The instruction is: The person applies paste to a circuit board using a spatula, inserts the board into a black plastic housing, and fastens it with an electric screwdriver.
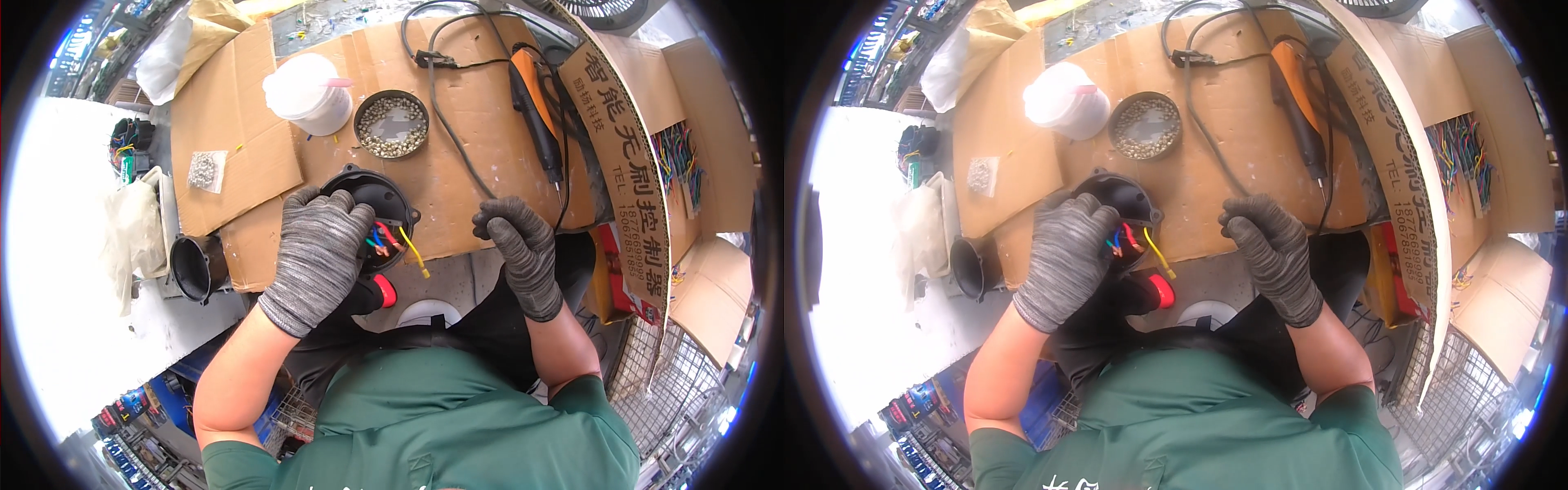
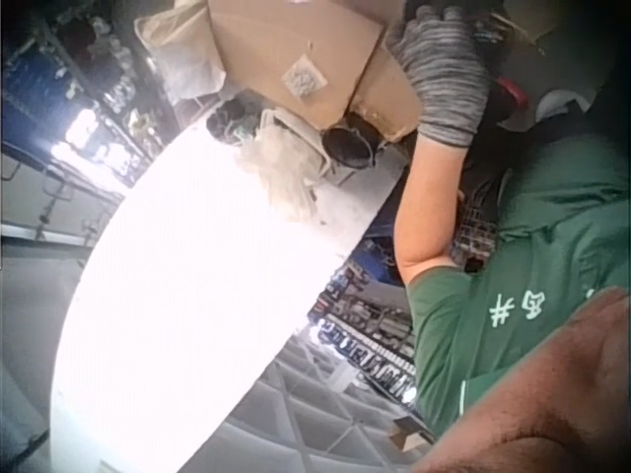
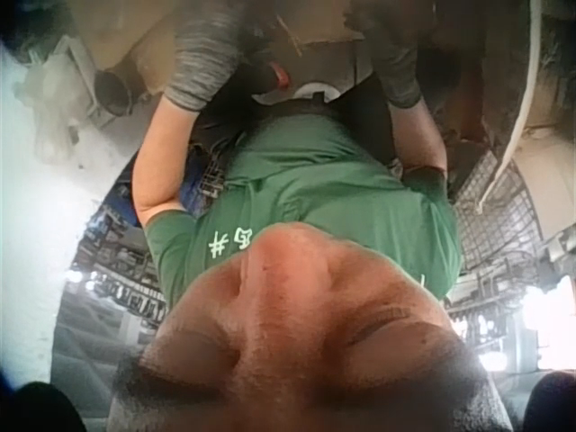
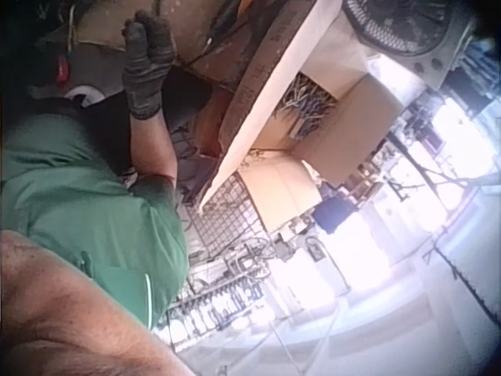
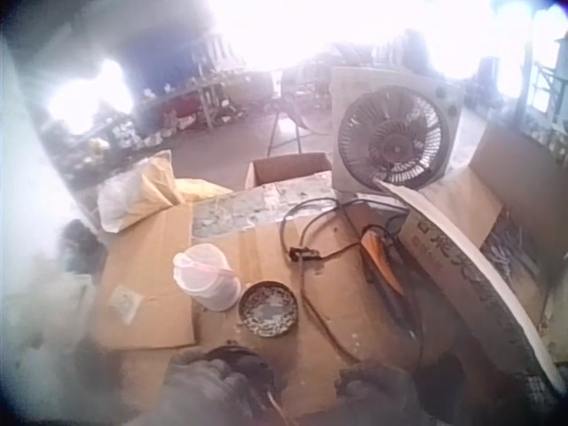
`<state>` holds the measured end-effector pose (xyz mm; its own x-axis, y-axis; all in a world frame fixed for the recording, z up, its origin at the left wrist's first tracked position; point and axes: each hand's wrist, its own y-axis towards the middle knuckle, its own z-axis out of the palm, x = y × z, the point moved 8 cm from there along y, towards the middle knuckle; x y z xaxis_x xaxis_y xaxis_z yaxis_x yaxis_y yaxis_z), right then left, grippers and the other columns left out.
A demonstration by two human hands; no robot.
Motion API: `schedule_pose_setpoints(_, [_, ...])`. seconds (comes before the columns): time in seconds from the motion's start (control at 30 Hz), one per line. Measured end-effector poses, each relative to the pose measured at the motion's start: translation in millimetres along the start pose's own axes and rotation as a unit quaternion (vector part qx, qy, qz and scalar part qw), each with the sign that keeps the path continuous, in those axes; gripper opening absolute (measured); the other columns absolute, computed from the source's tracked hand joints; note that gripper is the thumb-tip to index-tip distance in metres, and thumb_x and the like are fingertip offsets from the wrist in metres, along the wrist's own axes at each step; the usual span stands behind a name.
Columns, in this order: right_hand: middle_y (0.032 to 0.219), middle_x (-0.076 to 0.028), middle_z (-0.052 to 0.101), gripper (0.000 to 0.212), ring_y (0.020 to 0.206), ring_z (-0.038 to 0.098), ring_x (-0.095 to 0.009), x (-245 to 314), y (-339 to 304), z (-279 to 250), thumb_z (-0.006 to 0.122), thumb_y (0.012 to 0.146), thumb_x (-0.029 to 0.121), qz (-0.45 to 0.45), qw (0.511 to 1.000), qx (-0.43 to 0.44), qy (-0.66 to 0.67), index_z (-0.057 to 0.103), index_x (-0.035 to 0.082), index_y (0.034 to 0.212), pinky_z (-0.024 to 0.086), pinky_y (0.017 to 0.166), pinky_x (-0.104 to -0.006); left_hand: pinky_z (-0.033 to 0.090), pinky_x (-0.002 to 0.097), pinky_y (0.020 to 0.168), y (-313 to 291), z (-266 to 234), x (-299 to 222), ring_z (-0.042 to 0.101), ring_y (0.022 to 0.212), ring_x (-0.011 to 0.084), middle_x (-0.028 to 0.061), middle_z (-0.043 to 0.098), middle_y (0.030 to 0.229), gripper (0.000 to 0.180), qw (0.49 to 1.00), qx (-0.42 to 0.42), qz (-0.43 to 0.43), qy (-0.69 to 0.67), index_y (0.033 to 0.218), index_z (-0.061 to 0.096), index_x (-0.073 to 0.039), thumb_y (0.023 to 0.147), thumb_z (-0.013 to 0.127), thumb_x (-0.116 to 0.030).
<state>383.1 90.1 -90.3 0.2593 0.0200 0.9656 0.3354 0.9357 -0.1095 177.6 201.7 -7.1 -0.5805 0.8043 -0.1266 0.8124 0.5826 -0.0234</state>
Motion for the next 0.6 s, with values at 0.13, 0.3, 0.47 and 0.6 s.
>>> schedule_pose_setpoints(0.13, [0.099,-0.007,0.07,0.02,0.093,0.067,-0.014,4,4,-5,0.067,0.1,0.011,-0.003,1.0,-0.007,-0.009,0.069,-0.001,0.116,0.056,0.088,-0.0298,0.042,0.0502,0.102,-2,-3,1,0.065,0.099,0.0319,0.0119,0.065,0.096,0.035,1.0,0.018,-0.007,-0.012,0.106,0.069,-0.009,0.071,0.075,-0.01])
schedule_pose_setpoints(0.3, [0.098,-0.006,0.07,0.02,0.091,0.067,-0.013,12,7,-20,0.068,0.099,0.012,-0.037,0.999,-0.034,-0.007,0.069,-0.001,0.115,0.055,0.086,-0.0293,0.051,0.0463,0.085,2,-64,-9,0.063,0.098,0.0362,0.0145,0.067,0.103,0.031,0.998,-0.027,0.039,-0.038,0.102,0.069,-0.004,0.072,0.067,0.003])
schedule_pose_setpoints(0.47, [0.096,-0.006,0.071,0.022,0.087,0.067,-0.013,22,13,-42,0.069,0.099,0.017,-0.079,0.99,-0.096,-0.067,0.07,0.0,0.113,0.054,0.082,-0.0284,0.053,0.0454,0.087,56,-72,-14,0.068,0.098,0.0386,0.0153,0.069,0.098,0.019,0.996,-0.009,0.001,-0.093,0.104,0.07,-0.007,0.089,0.062,-0.001])
schedule_pose_setpoints(0.6, [0.097,-0.006,0.072,0.021,0.09,0.069,-0.016,54,28,-49,0.068,0.098,0.017,-0.104,0.979,-0.099,-0.146,0.07,0.001,0.111,0.054,0.082,-0.0306,0.055,0.0388,0.086,127,4,7,0.07,0.1,0.0333,0.0147,0.072,0.108,0.025,0.989,0.13,0.04,0.06,0.114,0.069,-0.01,0.091,0.062,-0.006])
